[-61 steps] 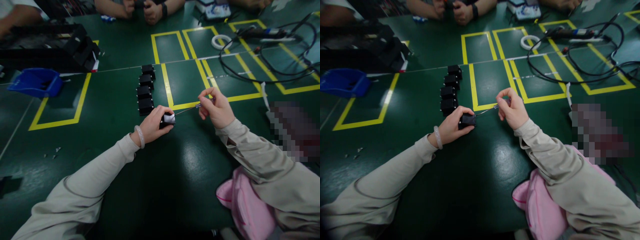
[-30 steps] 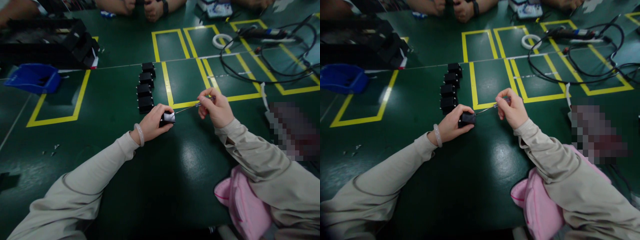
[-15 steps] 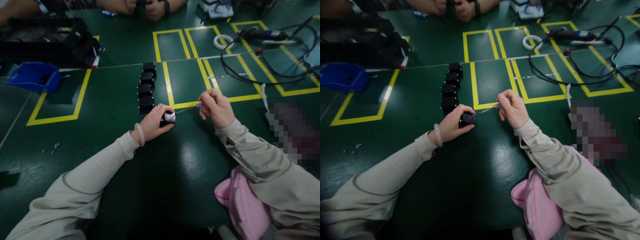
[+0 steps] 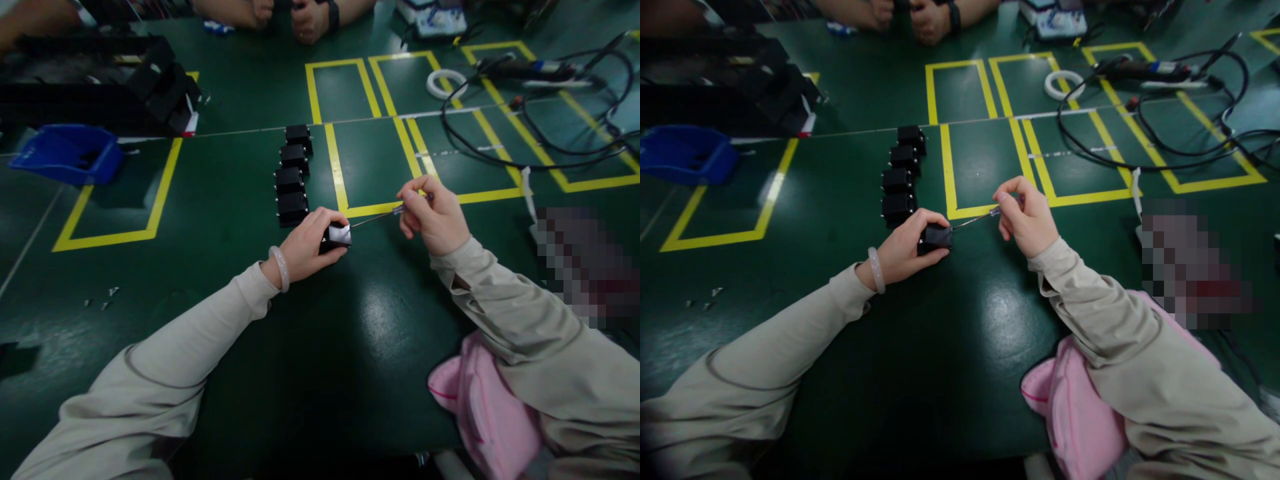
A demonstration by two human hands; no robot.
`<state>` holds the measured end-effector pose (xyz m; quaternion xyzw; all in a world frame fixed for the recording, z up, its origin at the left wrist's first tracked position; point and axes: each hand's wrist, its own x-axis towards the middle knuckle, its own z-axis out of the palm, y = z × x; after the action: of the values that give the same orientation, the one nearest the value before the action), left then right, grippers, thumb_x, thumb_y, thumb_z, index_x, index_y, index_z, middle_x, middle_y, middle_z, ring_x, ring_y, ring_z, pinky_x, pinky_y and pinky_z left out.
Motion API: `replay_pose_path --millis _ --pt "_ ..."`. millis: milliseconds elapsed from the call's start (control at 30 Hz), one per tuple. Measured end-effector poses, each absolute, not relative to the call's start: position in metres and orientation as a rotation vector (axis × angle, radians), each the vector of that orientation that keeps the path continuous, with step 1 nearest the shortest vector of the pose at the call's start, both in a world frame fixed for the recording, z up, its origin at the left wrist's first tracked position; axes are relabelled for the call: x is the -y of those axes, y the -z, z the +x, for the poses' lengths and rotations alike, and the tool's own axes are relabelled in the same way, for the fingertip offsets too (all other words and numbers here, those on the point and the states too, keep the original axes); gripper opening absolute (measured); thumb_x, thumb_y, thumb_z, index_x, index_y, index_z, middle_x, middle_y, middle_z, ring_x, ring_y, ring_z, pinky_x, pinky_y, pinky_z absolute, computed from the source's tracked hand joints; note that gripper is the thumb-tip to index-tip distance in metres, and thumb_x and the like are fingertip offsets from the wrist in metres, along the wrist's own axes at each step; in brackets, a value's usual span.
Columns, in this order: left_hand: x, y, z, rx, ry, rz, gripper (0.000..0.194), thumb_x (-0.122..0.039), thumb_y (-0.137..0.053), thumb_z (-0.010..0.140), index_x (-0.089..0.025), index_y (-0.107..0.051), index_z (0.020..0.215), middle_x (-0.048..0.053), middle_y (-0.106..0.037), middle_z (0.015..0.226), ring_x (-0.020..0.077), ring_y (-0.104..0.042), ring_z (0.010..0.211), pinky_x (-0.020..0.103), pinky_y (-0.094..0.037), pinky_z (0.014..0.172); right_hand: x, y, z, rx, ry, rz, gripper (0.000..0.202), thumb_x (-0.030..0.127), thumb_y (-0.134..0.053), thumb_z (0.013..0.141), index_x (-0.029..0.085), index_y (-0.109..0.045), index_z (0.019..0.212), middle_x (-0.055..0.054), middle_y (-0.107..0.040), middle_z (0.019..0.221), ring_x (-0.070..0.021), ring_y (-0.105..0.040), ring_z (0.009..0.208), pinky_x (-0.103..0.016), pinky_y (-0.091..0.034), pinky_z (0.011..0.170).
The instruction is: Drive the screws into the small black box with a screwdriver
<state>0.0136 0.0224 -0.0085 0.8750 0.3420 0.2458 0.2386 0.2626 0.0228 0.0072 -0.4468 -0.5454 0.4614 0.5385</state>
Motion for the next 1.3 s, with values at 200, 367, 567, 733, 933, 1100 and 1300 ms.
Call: replay_pose_path --millis 200,367,567,733,933,1100,1300 --pt "-0.023 0.0107 0.0131 -0.931 -0.688 2.395 0.035 -0.022 -0.067 0.088 -0.018 -0.051 0.119 0.008 -0.059 0.115 0.023 -0.059 0.106 0.039 -0.051 0.093 -0.0232 -0.0055 0.2637 1.285 -1.114 -1.087 0.024 0.037 -0.073 0.085 0.024 -0.054 0.084 0.01 -0.043 0.043 -0.0078 -0.044 0.033 -0.022 -0.037 0.032" --pt "-0.0229 0.0103 0.0135 -0.931 -0.688 2.402 0.035 -0.021 -0.067 0.088 -0.018 -0.051 0.118 0.008 -0.059 0.114 0.0228 -0.059 0.105 0.039 -0.051 0.093 -0.023 -0.0061 0.2635 1.315 -1.091 -1.079 0.031 0.046 -0.073 0.085 0.023 -0.053 0.078 0.012 -0.036 0.039 -0.0061 -0.036 0.029 -0.023 -0.034 0.03" --pt "-0.0232 0.0104 0.0135 -0.924 -0.698 2.403 0.034 -0.022 -0.066 0.088 -0.018 -0.051 0.118 0.008 -0.059 0.114 0.023 -0.059 0.106 0.04 -0.051 0.095 -0.0229 -0.006 0.2634 1.305 -1.095 -1.085 0.026 0.038 -0.074 0.084 0.024 -0.052 0.087 0.011 -0.045 0.042 -0.008 -0.044 0.032 -0.022 -0.037 0.032" --pt "-0.0227 0.0103 0.0139 -0.935 -0.687 2.401 0.034 -0.022 -0.067 0.088 -0.018 -0.051 0.118 0.008 -0.059 0.114 0.023 -0.059 0.105 0.041 -0.051 0.094 -0.0223 -0.0073 0.2632 1.329 -1.094 -1.092 0.033 0.049 -0.07 0.087 0.023 -0.054 0.076 0.012 -0.035 0.039 -0.0065 -0.037 0.029 -0.023 -0.033 0.031" --pt "-0.0225 0.0095 0.0141 -0.926 -0.689 2.408 0.034 -0.022 -0.066 0.088 -0.017 -0.051 0.118 0.009 -0.059 0.115 0.0231 -0.058 0.106 0.04 -0.051 0.094 -0.021 -0.0079 0.2641 1.324 -1.11 -1.081 0.027 0.04 -0.074 0.085 0.024 -0.053 0.09 0.012 -0.045 0.043 -0.0083 -0.045 0.034 -0.022 -0.037 0.034" --pt "-0.0224 0.0085 0.0135 -0.937 -0.677 2.399 0.034 -0.022 -0.066 0.088 -0.018 -0.051 0.118 0.008 -0.059 0.114 0.023 -0.059 0.105 0.04 -0.052 0.093 -0.0207 -0.0094 0.263 1.311 -1.118 -1.077 0.029 0.045 -0.069 0.088 0.023 -0.053 0.078 0.011 -0.037 0.041 -0.0066 -0.038 0.031 -0.024 -0.035 0.033" --pt "-0.0224 0.0087 0.0136 -0.949 -0.673 2.399 0.034 -0.022 -0.066 0.088 -0.019 -0.05 0.118 0.008 -0.059 0.114 0.023 -0.059 0.105 0.041 -0.052 0.093 -0.0197 -0.0096 0.2629 1.316 -1.112 -1.096 0.02 0.034 -0.072 0.085 0.025 -0.054 0.089 0.01 -0.045 0.044 -0.0096 -0.045 0.035 -0.025 -0.036 0.036"
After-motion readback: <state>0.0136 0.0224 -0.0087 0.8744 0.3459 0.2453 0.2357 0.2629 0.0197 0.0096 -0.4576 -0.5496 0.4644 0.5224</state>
